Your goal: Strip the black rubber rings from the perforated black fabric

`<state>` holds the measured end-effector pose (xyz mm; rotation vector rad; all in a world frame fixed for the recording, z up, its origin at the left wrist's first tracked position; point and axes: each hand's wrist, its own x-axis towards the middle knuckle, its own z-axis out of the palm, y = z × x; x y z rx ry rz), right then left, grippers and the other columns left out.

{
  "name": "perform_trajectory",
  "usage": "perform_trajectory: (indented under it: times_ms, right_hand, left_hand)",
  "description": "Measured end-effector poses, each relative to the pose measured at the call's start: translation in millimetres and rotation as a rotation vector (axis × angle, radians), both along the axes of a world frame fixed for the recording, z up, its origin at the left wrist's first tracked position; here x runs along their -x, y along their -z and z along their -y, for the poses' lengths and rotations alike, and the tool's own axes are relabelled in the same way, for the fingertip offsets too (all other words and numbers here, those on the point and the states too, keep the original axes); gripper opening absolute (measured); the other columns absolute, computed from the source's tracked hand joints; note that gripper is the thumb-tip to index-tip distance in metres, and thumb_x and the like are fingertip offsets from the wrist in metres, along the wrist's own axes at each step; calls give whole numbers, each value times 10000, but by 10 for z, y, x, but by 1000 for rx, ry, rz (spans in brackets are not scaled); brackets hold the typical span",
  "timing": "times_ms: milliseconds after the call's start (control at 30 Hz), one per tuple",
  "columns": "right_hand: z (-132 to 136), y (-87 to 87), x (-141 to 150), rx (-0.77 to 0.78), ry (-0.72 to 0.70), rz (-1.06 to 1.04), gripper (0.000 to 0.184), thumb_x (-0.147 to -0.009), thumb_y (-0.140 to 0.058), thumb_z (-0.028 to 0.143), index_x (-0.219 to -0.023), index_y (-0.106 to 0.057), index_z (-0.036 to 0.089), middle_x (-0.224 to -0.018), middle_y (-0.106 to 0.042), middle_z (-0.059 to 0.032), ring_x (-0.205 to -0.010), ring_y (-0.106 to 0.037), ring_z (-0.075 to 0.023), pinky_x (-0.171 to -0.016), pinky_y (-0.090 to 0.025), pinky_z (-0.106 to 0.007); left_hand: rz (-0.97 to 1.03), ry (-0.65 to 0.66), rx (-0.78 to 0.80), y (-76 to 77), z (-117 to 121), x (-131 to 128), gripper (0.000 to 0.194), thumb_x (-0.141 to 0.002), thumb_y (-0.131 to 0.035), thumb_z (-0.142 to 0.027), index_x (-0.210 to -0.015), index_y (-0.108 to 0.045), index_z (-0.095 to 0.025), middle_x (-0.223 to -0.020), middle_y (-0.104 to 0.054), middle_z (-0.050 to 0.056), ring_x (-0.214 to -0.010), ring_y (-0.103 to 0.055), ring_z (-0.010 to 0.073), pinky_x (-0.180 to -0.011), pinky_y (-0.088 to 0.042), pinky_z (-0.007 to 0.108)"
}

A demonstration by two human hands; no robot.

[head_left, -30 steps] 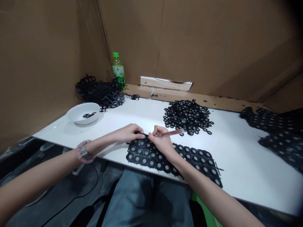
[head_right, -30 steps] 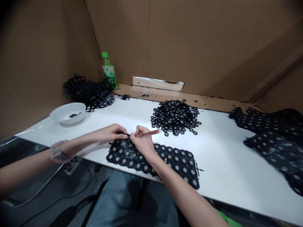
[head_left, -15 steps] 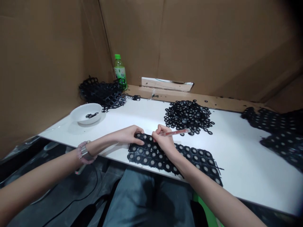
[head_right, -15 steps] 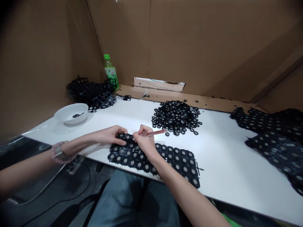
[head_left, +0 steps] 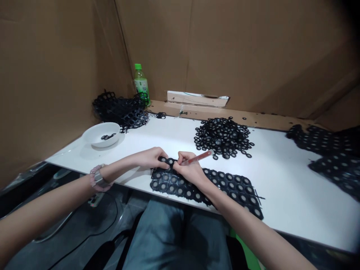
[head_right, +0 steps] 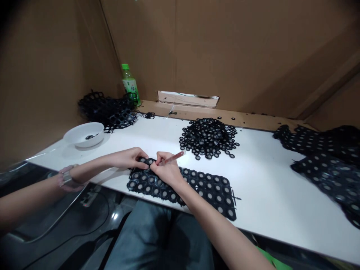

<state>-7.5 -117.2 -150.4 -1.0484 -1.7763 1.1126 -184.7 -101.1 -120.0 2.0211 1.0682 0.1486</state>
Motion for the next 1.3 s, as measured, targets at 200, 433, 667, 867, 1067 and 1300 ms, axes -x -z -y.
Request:
perform_trajectory:
  times_ms: [200, 433, 667, 867, 1067, 1300]
  right_hand:
    - [-7, 12, -7, -7, 28, -21, 210, -594, -492, 136, -467, -336, 196, -429, -352, 67, -425, -329, -73, -420, -235, -196]
    - [2, -6, -8, -11, -2, 9, 216, -607, -497, 143, -473, -337, 196, -431, -359, 66, -425, -342, -75, -422, -248, -196]
    - [10, 30, 30, -173, 10, 110, 210, -602, -469, 126, -459, -331, 193, -414, -340, 66, -407, -316, -70, -419, -235, -201]
    - [-24, 41, 9, -6, 25, -7, 204, -594, -482, 146, -470, -328, 200, -417, -376, 67, -409, -369, -77, -417, -260, -195]
    - [-24, 15, -21, 81, 37, -120, 199, -585, -490, 140, -482, -333, 206, -390, -377, 79, -374, -389, -78, -397, -264, -193]
    - [134, 20, 4, 54, -48, -29, 200, -584, -496, 141, -471, -341, 197, -413, -350, 77, -399, -329, -65, -401, -238, -189]
  left_hand:
    - [24, 9, 21, 23, 13, 18, 306, -751, -508, -408, -631, -466, -130, -563, -286, -50, -509, -244, 73, -468, -232, 190]
    - [68, -3, 29, 44, 27, 11, 291, -747, -514, -393, -640, -480, -125, -569, -308, -48, -524, -269, 77, -480, -237, 189]
    - [202, -90, 146, 100, 70, 11, 284, -723, -539, -395, -687, -514, -114, -599, -334, -42, -552, -284, 81, -502, -247, 190]
    - [102, -92, 113, 15, 101, -1, 313, -742, -504, -429, -697, -530, -121, -622, -396, -32, -586, -357, 100, -543, -297, 203]
    - [97, -75, 123, 4, 158, -7, 297, -627, -649, -339, -797, -530, -126, -694, -471, -24, -658, -440, 125, -593, -345, 216]
    - [147, -211, 57, -3, 269, -14, 423, -599, -656, -255, -953, -445, -158, -800, -491, -18, -734, -472, 144, -635, -375, 230]
